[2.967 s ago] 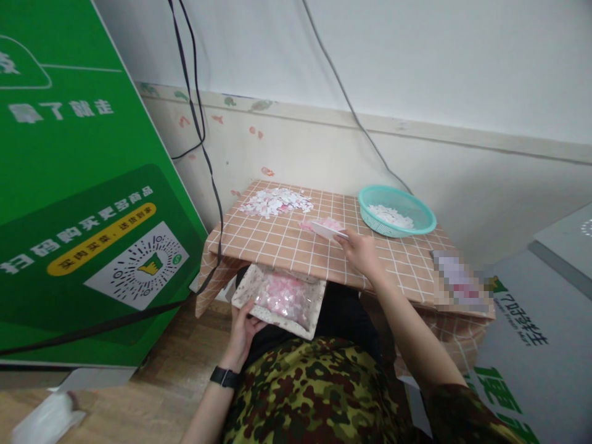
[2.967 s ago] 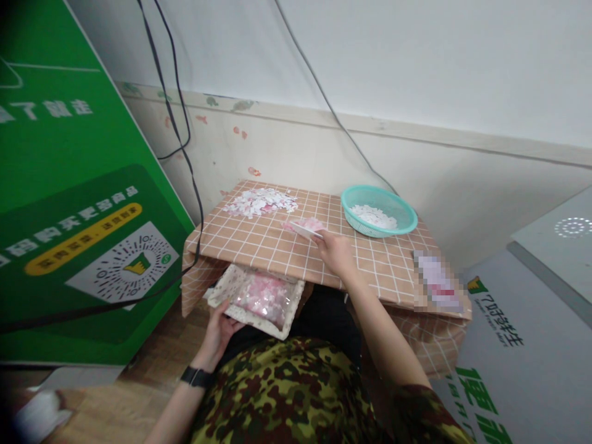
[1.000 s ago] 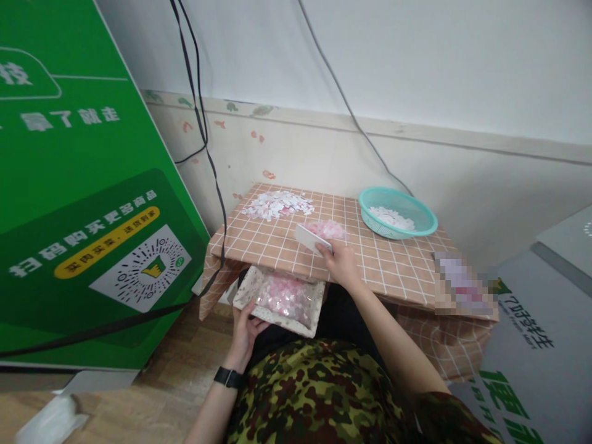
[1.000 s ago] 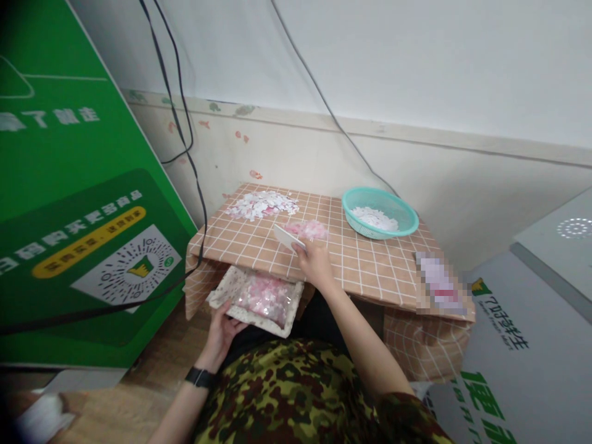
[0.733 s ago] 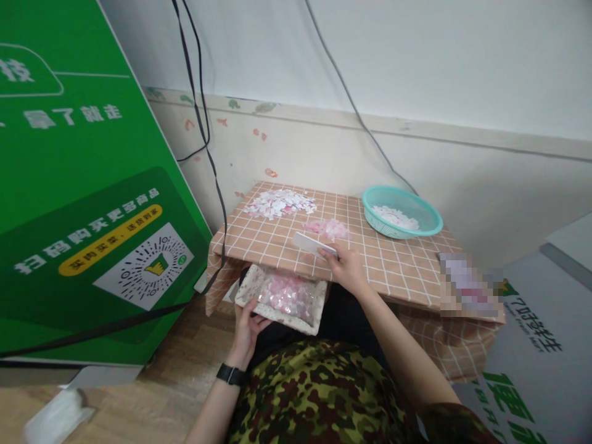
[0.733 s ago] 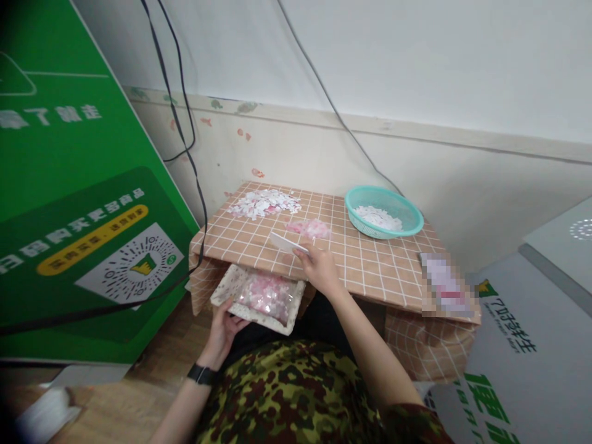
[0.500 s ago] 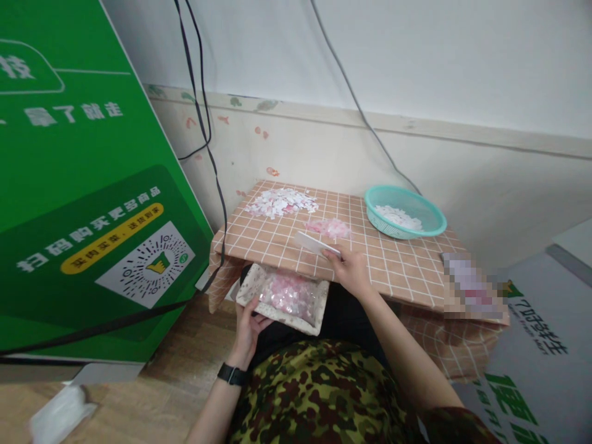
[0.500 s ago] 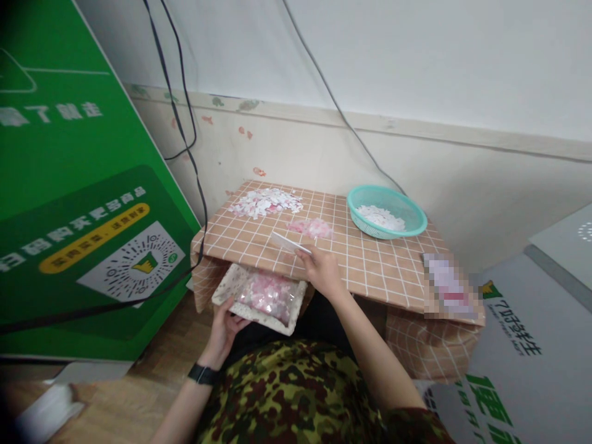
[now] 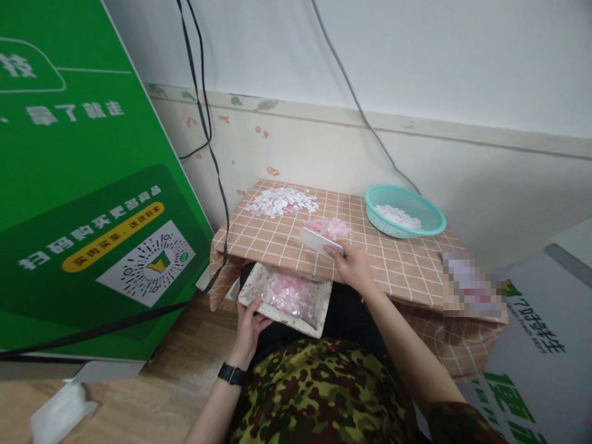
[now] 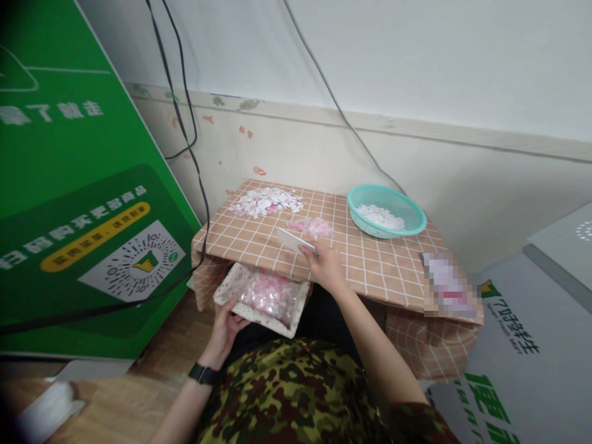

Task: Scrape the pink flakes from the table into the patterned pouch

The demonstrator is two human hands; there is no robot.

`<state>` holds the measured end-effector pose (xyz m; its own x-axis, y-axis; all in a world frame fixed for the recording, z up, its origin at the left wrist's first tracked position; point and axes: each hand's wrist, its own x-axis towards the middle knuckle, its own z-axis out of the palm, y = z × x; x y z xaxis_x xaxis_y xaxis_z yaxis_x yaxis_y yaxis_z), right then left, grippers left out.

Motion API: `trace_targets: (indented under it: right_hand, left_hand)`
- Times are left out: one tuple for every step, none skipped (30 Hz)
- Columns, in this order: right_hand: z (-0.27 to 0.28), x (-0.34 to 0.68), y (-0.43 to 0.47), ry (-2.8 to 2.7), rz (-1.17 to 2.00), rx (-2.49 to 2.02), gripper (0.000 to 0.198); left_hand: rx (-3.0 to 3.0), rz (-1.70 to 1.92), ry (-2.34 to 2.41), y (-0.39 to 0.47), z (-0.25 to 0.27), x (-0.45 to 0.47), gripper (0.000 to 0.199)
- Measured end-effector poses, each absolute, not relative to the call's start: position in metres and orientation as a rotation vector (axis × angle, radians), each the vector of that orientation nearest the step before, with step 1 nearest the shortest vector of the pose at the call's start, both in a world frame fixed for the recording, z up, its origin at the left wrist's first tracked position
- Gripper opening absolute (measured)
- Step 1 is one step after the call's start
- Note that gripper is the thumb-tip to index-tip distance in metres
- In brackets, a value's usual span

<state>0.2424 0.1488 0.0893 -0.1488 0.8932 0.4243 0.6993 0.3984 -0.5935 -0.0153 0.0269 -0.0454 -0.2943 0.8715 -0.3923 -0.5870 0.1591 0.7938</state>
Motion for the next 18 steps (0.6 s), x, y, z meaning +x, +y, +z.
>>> trace_targets:
  right_hand:
    - [0.09,0.243,0.149,-1.91,0.337,-1.362,0.035]
    - [0.09,0.244,0.148,-1.914,0.352,-1.358,0.036]
    - [0.09,0.244,0.149,-1.921,0.366,-1.354,0.036]
    - [0.091,0.245,0.149,-1.928,0.376,-1.352,0.035]
    - [0.091,0.246,0.15,-1.929,0.378,-1.356,0.035]
    - [0.091,0.246,0.151,-1.925,0.372,-1.363,0.035]
    - [0.092,0.248,0.152,-1.915,0.36,-1.373,0.035]
    - [0.092,0.249,0.153,-1.901,0.345,-1.382,0.035]
    - [0.092,0.25,0.153,-1.891,0.336,-1.386,0.036]
    - [0.092,0.251,0.153,-1.886,0.332,-1.384,0.036]
    - [0.091,0.252,0.151,-1.889,0.33,-1.376,0.037]
    - [0.091,0.252,0.15,-1.898,0.328,-1.366,0.037]
    - [0.09,0.253,0.147,-1.909,0.327,-1.358,0.038]
    - [0.089,0.252,0.145,-1.924,0.33,-1.352,0.038]
    - [0.087,0.252,0.143,-1.938,0.338,-1.345,0.038]
    - [0.086,0.251,0.141,-1.949,0.354,-1.335,0.038]
    - [0.086,0.25,0.141,-1.959,0.377,-1.323,0.038]
    - [0.085,0.249,0.141,-1.965,0.4,-1.307,0.037]
  left_hand:
    - [0.338,1.481,1.166,0.027,-0.046,-0.015,0.061]
    - [0.341,1.482,1.169,0.027,-0.046,-0.015,0.061]
    - [0.345,1.483,1.172,0.027,-0.045,-0.015,0.061]
    - [0.349,1.484,1.175,0.027,-0.045,-0.015,0.06]
    - [0.351,1.483,1.179,0.027,-0.045,-0.015,0.06]
    - [0.354,1.483,1.178,0.026,-0.044,-0.015,0.059]
    - [0.357,1.484,1.177,0.026,-0.044,-0.015,0.059]
    - [0.359,1.486,1.173,0.026,-0.043,-0.015,0.059]
    - [0.361,1.487,1.171,0.026,-0.043,-0.015,0.058]
    - [0.361,1.489,1.168,0.026,-0.043,-0.015,0.058]
    - [0.36,1.492,1.167,0.025,-0.043,-0.015,0.058]
    - [0.361,1.496,1.166,0.025,-0.043,-0.014,0.058]
    - [0.363,1.497,1.166,0.025,-0.043,-0.014,0.058]
    - [0.368,1.499,1.164,0.024,-0.042,-0.014,0.059]
    - [0.371,1.499,1.164,0.024,-0.042,-0.014,0.059]
    - [0.372,1.497,1.163,0.025,-0.041,-0.014,0.059]
    - [0.367,1.491,1.162,0.025,-0.04,-0.014,0.06]
    - [0.358,1.484,1.162,0.026,-0.038,-0.014,0.06]
